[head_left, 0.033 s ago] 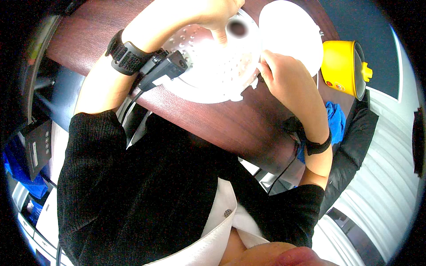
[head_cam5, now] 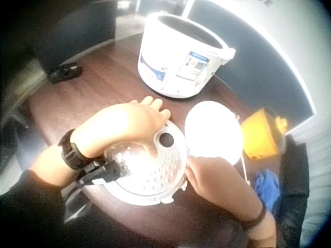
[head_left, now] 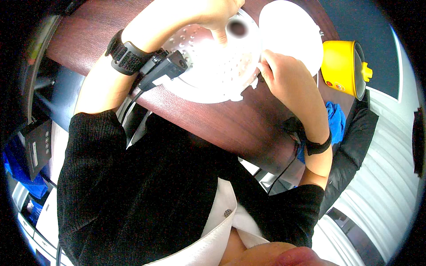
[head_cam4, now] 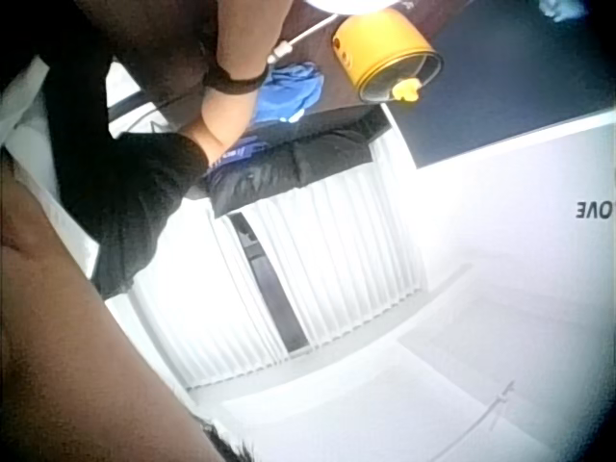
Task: The person cleans a small white plastic component with a blue cloth, then uses a screwdriver to attach a screw to a white perforated lid. The person handles the lid and screwdriver to assemble the parts on a wooden table.
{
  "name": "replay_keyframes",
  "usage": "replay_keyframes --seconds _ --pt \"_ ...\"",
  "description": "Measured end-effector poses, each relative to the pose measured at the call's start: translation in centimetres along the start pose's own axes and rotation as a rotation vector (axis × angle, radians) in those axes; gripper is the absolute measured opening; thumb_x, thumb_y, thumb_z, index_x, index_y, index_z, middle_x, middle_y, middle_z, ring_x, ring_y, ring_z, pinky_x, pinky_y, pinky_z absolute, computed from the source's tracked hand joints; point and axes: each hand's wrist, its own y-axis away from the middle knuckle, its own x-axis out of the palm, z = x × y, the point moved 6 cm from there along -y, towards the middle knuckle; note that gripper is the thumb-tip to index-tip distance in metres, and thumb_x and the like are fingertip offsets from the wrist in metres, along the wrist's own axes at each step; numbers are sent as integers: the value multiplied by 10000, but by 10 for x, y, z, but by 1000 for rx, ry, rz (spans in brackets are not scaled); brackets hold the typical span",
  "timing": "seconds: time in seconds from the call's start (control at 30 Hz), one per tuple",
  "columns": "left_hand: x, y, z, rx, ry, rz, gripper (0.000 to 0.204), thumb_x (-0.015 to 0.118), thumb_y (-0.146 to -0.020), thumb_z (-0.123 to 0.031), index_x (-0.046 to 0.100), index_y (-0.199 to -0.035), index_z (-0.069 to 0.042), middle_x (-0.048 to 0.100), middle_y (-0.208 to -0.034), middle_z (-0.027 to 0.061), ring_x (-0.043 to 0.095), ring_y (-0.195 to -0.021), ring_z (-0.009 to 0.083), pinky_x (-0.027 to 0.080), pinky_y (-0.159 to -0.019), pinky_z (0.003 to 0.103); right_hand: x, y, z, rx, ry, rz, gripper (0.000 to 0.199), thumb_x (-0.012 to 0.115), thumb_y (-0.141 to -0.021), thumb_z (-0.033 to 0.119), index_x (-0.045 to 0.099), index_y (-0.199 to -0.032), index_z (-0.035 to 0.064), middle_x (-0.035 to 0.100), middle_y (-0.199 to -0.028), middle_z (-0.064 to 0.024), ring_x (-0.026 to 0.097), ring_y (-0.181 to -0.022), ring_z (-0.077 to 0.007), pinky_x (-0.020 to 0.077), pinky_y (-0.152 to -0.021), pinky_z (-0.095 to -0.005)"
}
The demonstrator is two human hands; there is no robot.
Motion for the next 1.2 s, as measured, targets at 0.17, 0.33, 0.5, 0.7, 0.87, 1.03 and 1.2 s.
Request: replay_keyframes --seconds 0.17,0.33,0.5,0.7,0.87,1.03,1.2 --pt "-4 10 -6 6 -13 -12 772 824 -634 -298 494 -1264 0 486 -1265 183 458 -1206 323 424 -973 426 -1 0 -4 22 -21 6 100 583 -878 132 547 -880 37 610 -759 -191 600 -718 -395 465 -617 -460" --pt "-5 11 -7 6 -34 -40 780 828 -636 -306 489 -1269 -2 482 -1270 183 452 -1212 324 423 -978 427 -4 1 -4 -27 -3 -9 100 557 -887 147 559 -893 47 628 -745 -183 626 -716 -378 492 -635 -473" --pt "-3 7 -4 -1 -25 -12 786 829 -638 -309 484 -1275 -2 479 -1277 184 459 -1208 325 430 -976 428 -5 1 -6 -51 -66 -23 92 552 -884 139 565 -900 50 633 -770 -175 626 -738 -373 491 -647 -464" --pt "0 3 -2 -16 -34 -2 788 826 -646 -317 481 -1281 -2 481 -1275 182 464 -1206 326 438 -971 427 -3 2 -7 15 0 56 114 579 -897 137 596 -972 52 642 -878 -174 612 -794 -380 476 -666 -433" --pt "-5 9 -6 -17 -37 6 787 824 -650 -321 481 -1282 -1 481 -1272 181 466 -1201 325 439 -969 423 -4 3 -3 -54 93 1 91 545 -888 125 562 -923 42 640 -797 -161 643 -731 -348 513 -646 -437" --pt "4 -6 1 -30 -86 30 783 823 -653 -323 483 -1280 -1 482 -1269 178 469 -1192 320 438 -962 419 -3 3 1 -68 226 25 88 528 -866 89 560 -928 34 637 -802 -146 658 -705 -325 531 -626 -407" --pt "-3 9 -6 12 -66 -27 777 825 -654 -325 488 -1274 1 484 -1266 177 469 -1191 320 435 -962 416 -4 3 7 -100 258 26 114 520 -837 57 555 -942 31 631 -792 -135 661 -702 -321 537 -623 -395"
